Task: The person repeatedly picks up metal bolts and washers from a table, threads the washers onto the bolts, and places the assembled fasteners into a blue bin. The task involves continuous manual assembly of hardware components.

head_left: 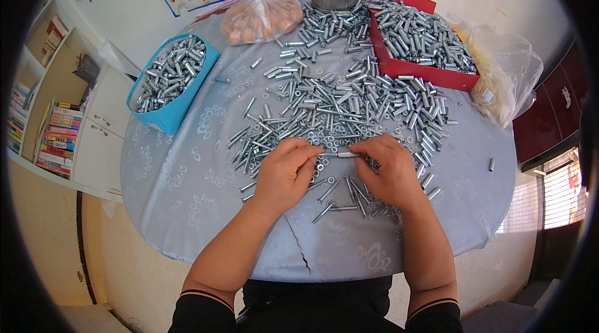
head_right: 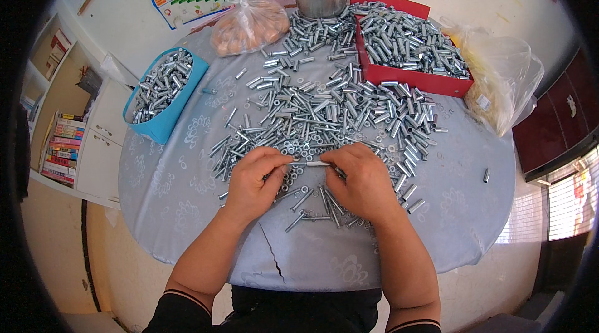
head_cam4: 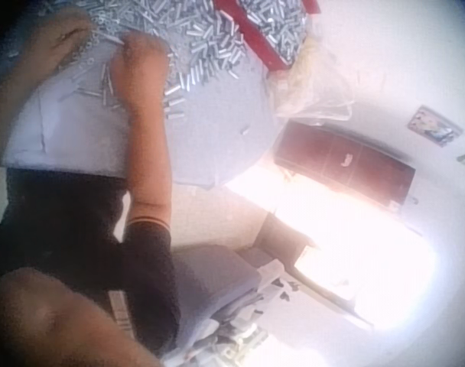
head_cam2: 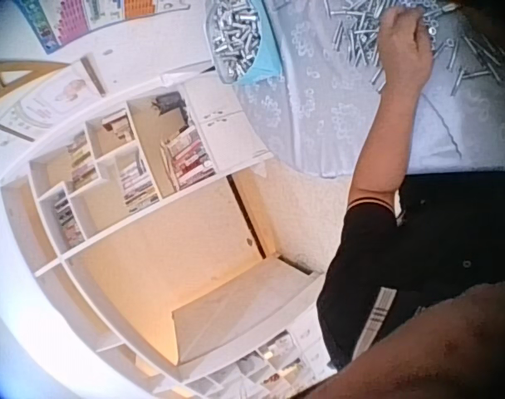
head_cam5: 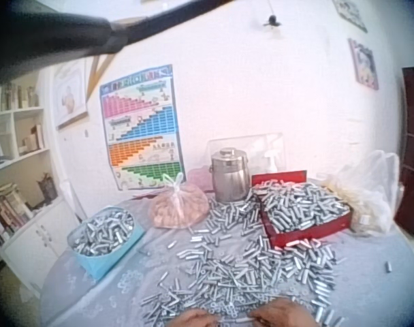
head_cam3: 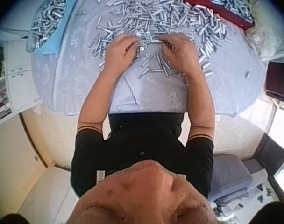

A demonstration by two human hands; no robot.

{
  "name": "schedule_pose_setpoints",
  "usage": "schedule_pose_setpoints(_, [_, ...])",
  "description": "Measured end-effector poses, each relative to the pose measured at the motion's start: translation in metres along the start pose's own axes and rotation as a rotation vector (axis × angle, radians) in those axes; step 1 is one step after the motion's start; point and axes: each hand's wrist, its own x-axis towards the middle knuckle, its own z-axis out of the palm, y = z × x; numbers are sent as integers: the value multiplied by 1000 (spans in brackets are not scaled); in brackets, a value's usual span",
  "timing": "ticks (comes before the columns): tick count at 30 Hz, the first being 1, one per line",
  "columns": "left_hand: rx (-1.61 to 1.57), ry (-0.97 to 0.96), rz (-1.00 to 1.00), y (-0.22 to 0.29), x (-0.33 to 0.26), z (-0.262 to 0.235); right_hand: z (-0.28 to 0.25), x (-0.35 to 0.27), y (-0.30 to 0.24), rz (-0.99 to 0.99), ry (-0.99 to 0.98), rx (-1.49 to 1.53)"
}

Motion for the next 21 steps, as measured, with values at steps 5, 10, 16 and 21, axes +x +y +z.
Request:
schedule_pose_setpoints(5, [38,-16,27,0,-1,1,1,0,-2,-5,-49,43])
schedule_pose_setpoints(10, [-34,-21,-67,2,1,1,3,0,-1,-54,-27,69])
schedule_pose_setpoints(16, [-202,-73,-121,2,-3,6,7,-1,-7,143,-33,190])
schedule_pose_setpoints(21, [-437,-105,-205,3,-2,7,10,-2,-9,261,-7,362])
